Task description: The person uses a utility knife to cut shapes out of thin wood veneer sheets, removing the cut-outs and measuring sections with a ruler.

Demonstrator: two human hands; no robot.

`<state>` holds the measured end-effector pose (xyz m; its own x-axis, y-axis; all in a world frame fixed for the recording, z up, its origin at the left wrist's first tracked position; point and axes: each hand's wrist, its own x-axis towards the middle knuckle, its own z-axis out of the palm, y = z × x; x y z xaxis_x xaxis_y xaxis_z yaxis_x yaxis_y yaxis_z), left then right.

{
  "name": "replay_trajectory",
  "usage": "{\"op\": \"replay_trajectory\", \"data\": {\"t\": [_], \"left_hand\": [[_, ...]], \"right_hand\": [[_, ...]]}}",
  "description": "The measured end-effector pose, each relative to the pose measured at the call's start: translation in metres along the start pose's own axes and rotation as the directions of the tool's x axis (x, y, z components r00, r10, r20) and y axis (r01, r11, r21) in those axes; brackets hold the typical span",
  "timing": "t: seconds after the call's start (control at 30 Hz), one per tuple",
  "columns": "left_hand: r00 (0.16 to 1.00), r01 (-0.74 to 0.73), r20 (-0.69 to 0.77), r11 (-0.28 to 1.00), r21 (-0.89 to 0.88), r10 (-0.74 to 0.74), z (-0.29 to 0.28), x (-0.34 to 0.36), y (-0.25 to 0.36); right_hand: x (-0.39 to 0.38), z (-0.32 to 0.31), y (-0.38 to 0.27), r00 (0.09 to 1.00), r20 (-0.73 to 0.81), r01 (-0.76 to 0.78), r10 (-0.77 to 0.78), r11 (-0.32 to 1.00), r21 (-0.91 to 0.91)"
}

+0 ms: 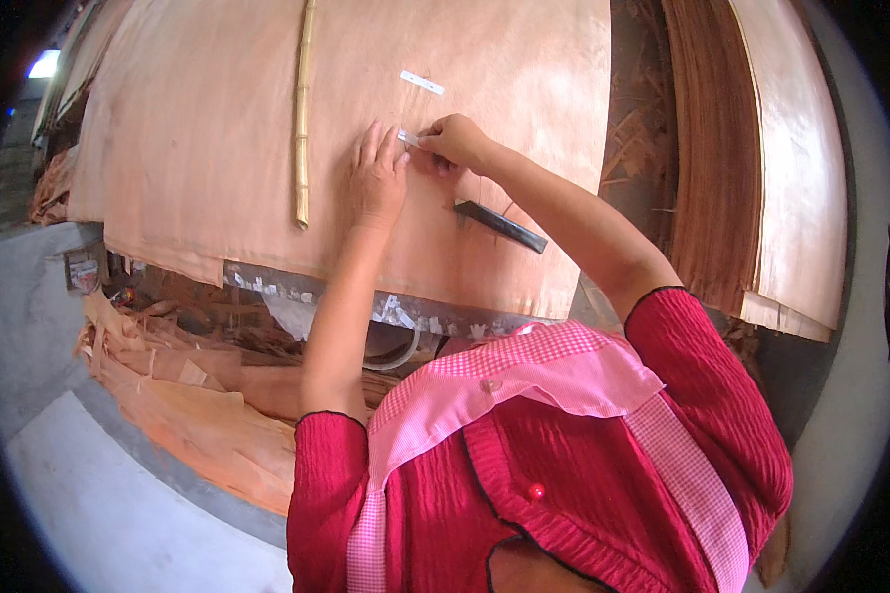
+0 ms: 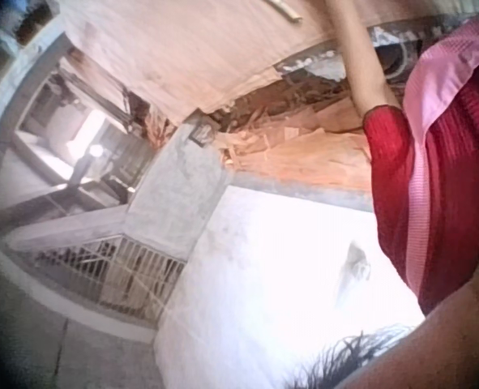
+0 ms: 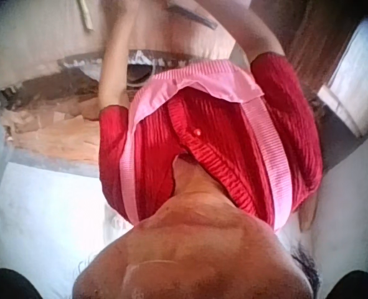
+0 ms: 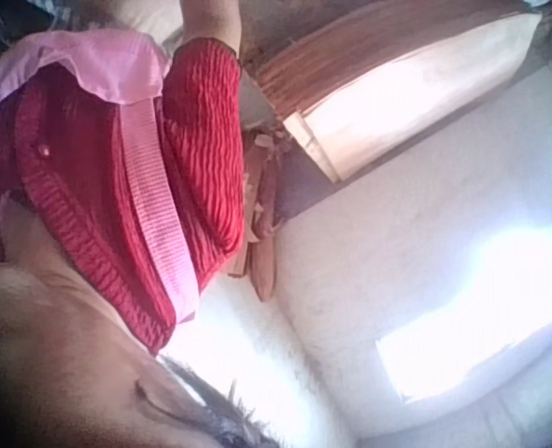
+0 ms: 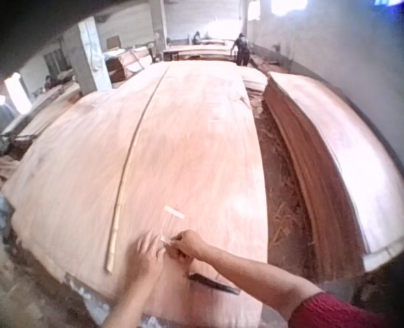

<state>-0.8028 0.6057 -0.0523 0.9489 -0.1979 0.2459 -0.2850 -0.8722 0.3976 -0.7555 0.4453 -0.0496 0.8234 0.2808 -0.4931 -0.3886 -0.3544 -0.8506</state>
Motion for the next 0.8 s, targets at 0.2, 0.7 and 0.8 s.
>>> {"op": "replay_trajectory", "data": {"t": [0.2, 0.7, 0.8], "left_hand": [[0.999, -0.008, -0.038, 0.994, 0.109, 0.012, 0.016, -0.005, -0.004], [0.954, -0.248, 0.269, 0.857, 0.451, 0.134, 0.021, -0.009, -0.011], [0.971, -0.177, 0.179, 0.979, 0.098, 0.157, 0.006, -0.007, -0.016]], "right_hand": [[0.005, 0.000, 0.002, 0.999, 0.019, -0.045, 0.044, 0.998, 0.032], [-0.007, -0.001, -0.040, 0.966, 0.114, 0.152, -0.231, 0.156, -0.976], [-0.034, -0.041, -0.051, 0.909, -0.123, 0.041, -0.397, 0.380, -0.924]]}}
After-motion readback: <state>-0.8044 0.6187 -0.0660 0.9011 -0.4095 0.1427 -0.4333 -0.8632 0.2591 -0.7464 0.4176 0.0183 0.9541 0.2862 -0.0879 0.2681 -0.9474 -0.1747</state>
